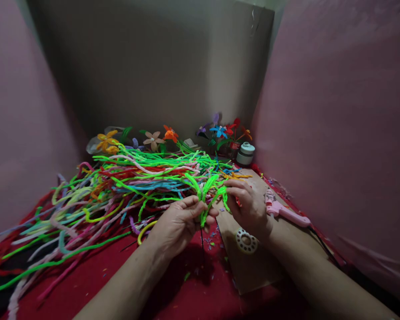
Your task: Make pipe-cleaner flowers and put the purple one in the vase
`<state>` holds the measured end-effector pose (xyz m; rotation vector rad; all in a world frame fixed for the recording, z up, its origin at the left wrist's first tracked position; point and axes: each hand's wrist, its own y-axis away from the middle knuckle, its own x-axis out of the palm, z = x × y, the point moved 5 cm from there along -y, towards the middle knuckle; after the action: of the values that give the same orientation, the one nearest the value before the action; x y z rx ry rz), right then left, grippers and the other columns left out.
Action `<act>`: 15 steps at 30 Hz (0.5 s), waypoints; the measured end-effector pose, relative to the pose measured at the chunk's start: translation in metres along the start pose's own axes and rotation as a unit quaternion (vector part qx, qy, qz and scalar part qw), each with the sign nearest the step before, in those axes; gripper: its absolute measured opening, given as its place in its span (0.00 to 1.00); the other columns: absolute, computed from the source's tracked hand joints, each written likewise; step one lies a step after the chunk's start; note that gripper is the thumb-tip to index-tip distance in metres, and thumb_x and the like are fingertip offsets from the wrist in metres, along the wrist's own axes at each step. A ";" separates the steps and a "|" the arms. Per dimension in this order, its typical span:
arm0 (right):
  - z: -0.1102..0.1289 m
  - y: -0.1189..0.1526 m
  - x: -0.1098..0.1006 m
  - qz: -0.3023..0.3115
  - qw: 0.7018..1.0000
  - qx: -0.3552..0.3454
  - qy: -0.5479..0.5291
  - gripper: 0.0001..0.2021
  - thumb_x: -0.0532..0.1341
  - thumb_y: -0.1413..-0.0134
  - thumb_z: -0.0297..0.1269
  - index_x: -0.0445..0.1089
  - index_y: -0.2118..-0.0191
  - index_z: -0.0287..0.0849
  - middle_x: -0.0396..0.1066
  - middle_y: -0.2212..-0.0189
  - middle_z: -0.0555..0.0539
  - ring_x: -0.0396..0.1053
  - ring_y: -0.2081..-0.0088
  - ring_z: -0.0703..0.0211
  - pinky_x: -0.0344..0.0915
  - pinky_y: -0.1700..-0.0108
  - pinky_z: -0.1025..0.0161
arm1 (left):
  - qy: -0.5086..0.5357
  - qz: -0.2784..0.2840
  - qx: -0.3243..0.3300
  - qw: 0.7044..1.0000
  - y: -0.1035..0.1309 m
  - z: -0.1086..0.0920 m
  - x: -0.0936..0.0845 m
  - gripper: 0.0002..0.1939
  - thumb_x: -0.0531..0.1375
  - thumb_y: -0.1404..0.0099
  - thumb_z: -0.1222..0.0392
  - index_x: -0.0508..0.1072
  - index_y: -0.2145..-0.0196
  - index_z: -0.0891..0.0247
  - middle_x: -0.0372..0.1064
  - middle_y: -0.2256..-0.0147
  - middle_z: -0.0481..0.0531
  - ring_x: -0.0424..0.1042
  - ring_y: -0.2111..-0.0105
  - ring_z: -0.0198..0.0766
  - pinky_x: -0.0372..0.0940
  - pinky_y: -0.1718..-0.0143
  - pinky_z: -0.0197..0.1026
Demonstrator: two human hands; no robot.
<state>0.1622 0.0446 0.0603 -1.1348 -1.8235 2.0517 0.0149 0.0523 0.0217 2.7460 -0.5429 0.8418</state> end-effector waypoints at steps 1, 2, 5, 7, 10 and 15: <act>0.001 0.001 0.000 0.001 1.000 -0.002 -0.001 0.11 0.55 0.47 0.22 0.60 0.59 0.43 0.70 0.61 0.41 0.70 0.59 0.56 0.69 0.58 0.56 | 0.001 -0.001 0.000 1.000 0.000 -0.001 0.000 0.07 0.63 0.45 0.67 0.69 0.67 0.70 0.73 0.73 0.57 0.71 0.78 0.33 0.65 0.78 0.33; 0.002 0.001 0.000 0.000 1.000 -0.004 -0.004 0.11 0.55 0.47 0.22 0.61 0.59 0.43 0.70 0.61 0.41 0.70 0.58 0.56 0.69 0.58 0.56 | 0.003 -0.001 0.000 1.000 0.000 -0.001 0.000 0.07 0.63 0.45 0.68 0.69 0.67 0.70 0.73 0.73 0.57 0.70 0.79 0.32 0.65 0.78 0.33; 0.004 0.000 0.001 -0.001 1.000 0.001 -0.024 0.12 0.55 0.48 0.21 0.61 0.59 0.43 0.70 0.61 0.42 0.69 0.58 0.57 0.69 0.57 0.57 | 0.009 -0.009 0.003 1.000 -0.001 0.000 -0.003 0.07 0.63 0.45 0.68 0.68 0.69 0.69 0.73 0.74 0.55 0.69 0.80 0.30 0.63 0.78 0.31; 0.005 -0.002 0.000 0.003 0.999 0.013 -0.046 0.13 0.55 0.48 0.20 0.61 0.59 0.43 0.69 0.61 0.42 0.69 0.57 0.57 0.68 0.56 0.56 | 0.016 -0.017 0.019 1.000 -0.003 0.000 -0.006 0.07 0.64 0.46 0.68 0.68 0.71 0.68 0.72 0.76 0.53 0.68 0.81 0.29 0.63 0.78 0.30; 0.005 -0.003 -0.005 0.025 0.997 0.041 -0.068 0.15 0.55 0.49 0.21 0.62 0.56 0.43 0.67 0.56 0.41 0.66 0.52 0.54 0.66 0.52 0.53 | 0.026 -0.026 0.052 0.998 -0.004 -0.003 -0.010 0.08 0.65 0.47 0.68 0.68 0.73 0.68 0.72 0.77 0.52 0.69 0.79 0.29 0.62 0.77 0.29; -0.030 0.025 -0.043 0.052 0.986 0.156 0.029 0.16 0.55 0.49 0.25 0.62 0.53 0.42 0.67 0.56 0.40 0.65 0.52 0.50 0.63 0.50 0.50 | 0.022 -0.036 0.063 0.997 -0.004 -0.008 -0.011 0.09 0.66 0.48 0.67 0.67 0.75 0.67 0.72 0.77 0.52 0.68 0.79 0.29 0.62 0.77 0.28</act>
<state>0.2196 0.0371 0.0573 -1.2058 -1.3796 2.2345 0.0042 0.0613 0.0212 2.8334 -0.3942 0.9461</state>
